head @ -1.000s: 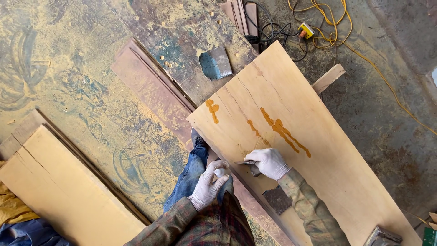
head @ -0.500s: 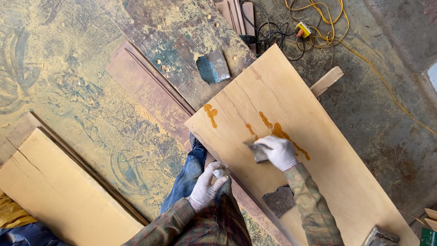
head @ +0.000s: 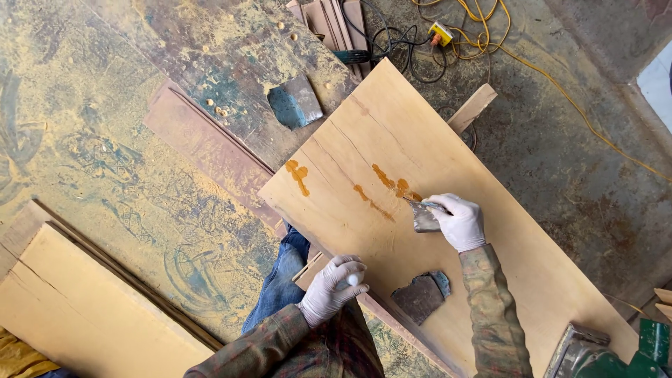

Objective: The person squeezes wood glue from a white bottle onto a plywood panel, laying beads along cracks on the surface. They then use a sanding block to spread and sand the glued areas, working across the panel, and finish by handling the glue bottle nozzle.

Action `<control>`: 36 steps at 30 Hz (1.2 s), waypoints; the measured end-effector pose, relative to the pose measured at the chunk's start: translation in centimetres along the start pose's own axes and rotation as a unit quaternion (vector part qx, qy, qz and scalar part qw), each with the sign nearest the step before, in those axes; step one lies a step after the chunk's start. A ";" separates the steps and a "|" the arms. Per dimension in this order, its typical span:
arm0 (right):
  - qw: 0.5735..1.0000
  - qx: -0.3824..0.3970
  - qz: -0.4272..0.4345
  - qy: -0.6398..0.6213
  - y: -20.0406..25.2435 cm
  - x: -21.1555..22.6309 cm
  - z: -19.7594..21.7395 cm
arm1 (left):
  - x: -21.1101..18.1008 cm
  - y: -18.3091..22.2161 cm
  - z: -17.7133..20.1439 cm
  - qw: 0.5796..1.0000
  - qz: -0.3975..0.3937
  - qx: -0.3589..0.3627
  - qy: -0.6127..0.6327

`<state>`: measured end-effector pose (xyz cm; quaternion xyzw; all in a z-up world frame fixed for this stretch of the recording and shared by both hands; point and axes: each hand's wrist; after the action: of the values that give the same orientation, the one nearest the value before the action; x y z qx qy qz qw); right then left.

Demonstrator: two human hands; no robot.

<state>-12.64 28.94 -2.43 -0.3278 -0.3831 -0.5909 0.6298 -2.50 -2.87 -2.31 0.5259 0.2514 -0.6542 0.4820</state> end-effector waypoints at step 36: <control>0.993 -0.071 0.010 0.096 0.1 2.4 -6.6 | -4.2 -3.5 -13.0 0.833 -0.083 0.108 -0.537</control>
<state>-11.91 22.04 -3.61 -0.3174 -0.2743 -0.6392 0.6445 0.09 10.98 -3.19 0.1183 -0.0766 -0.8942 0.4249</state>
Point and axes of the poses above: each hand's wrist, its own y-axis away from the middle knuckle, its own z-axis out of the back of the hand, x = y × z, and after that the axes turned 13 degrees about -y, right-handed
